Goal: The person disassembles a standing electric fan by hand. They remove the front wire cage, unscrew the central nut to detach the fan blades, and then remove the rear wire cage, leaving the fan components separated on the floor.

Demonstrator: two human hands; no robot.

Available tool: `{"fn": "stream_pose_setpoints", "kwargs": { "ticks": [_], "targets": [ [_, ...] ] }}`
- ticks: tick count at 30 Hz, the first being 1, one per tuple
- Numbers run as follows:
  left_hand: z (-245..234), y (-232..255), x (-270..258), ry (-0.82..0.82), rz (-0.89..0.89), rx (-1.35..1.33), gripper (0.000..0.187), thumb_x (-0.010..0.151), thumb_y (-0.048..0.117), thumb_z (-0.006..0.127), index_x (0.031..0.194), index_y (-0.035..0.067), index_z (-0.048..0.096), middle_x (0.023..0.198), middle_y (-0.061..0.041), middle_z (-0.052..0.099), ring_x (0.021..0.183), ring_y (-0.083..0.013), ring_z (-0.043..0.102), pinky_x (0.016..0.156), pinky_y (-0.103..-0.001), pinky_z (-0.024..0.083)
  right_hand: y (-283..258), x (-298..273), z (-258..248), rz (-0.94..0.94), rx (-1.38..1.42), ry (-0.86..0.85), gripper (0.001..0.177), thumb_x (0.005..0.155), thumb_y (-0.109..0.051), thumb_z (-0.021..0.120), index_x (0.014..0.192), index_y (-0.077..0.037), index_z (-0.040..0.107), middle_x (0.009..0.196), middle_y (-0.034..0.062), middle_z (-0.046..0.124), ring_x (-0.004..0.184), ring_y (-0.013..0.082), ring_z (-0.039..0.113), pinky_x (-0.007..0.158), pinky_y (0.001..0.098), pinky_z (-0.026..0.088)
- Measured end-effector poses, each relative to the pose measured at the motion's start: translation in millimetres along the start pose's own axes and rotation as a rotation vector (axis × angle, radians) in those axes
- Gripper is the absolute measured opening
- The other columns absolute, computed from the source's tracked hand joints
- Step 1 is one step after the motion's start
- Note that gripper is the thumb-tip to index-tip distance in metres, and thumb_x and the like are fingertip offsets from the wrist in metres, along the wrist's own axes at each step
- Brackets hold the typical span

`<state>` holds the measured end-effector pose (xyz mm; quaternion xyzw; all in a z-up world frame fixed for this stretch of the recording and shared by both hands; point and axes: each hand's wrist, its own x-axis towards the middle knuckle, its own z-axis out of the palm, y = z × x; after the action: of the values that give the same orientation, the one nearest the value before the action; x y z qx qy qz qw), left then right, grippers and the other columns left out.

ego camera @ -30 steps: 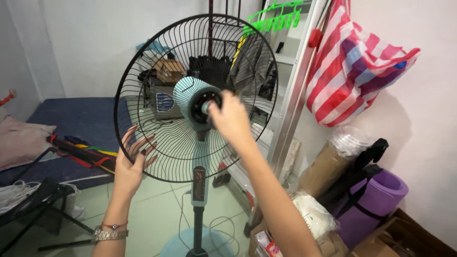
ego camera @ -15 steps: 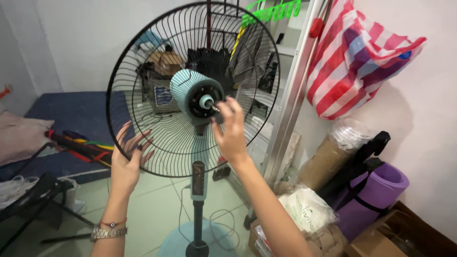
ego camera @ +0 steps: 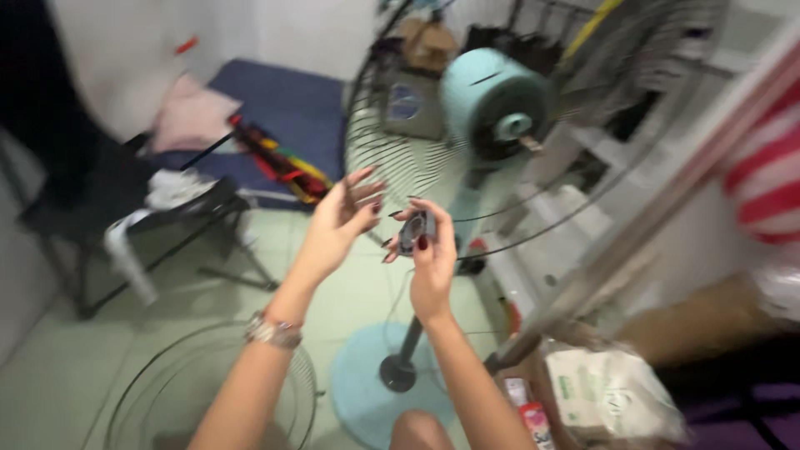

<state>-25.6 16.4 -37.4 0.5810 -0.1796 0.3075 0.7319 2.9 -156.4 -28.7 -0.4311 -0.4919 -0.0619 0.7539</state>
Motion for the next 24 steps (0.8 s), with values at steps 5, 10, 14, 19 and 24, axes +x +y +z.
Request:
{"fn": "stream_pose_setpoints", "kwargs": {
  "ticks": [5,10,14,19,24],
  "targets": [
    [-3,19,-7,-0.023,-0.005,0.005,0.055,0.102,0.007,0.059,0.154,0.005,0.039,0.147,-0.014,0.059,0.128,-0.0202,0.06,0.101,-0.034,0.054,30,-25,19,0.116,0.12,0.012,0.043,0.106,-0.034,0.059,0.13,0.0,0.045,0.114,0.0191,0.064,0.078,0.0171,0.063,0.065,0.0293,0.053],
    [-8,44,-18,0.038,-0.063,0.053,0.054,0.103,0.008,0.057,0.154,0.008,0.038,0.147,-0.012,0.058,0.129,-0.0192,0.059,0.1,-0.034,0.054,65,-75,32,0.217,0.152,0.017,0.043,0.105,-0.037,0.053,0.126,0.0,0.048,0.114,0.0176,0.065,0.074,0.0163,0.062,0.062,0.0286,0.052],
    [-15,53,-32,0.068,-0.044,0.09,0.053,0.103,0.007,0.05,0.155,0.01,0.04,0.149,-0.012,0.056,0.132,-0.0189,0.058,0.103,-0.036,0.055,142,-118,54,0.571,0.367,0.049,0.041,0.105,-0.035,0.046,0.127,-0.001,0.054,0.111,0.0153,0.066,0.081,0.0202,0.066,0.068,0.0353,0.055],
    [-81,3,-83,0.141,0.002,0.274,0.052,0.103,0.001,0.047,0.154,0.005,0.044,0.146,-0.015,0.061,0.134,-0.0215,0.059,0.111,-0.033,0.048,273,-195,73,1.213,0.598,0.231,0.04,0.105,-0.04,0.039,0.117,-0.008,0.059,0.108,0.0136,0.068,0.093,0.0304,0.071,0.078,0.0443,0.058],
    [-217,-152,-235,0.49,-0.264,0.43,0.044,0.099,-0.002,0.052,0.143,0.0,0.052,0.14,-0.014,0.064,0.132,-0.0238,0.06,0.111,-0.033,0.047,397,-299,66,1.508,0.553,0.223,0.033,0.106,-0.032,0.042,0.115,-0.007,0.061,0.112,0.0131,0.07,0.096,0.0296,0.069,0.083,0.043,0.059]
  ]
}}
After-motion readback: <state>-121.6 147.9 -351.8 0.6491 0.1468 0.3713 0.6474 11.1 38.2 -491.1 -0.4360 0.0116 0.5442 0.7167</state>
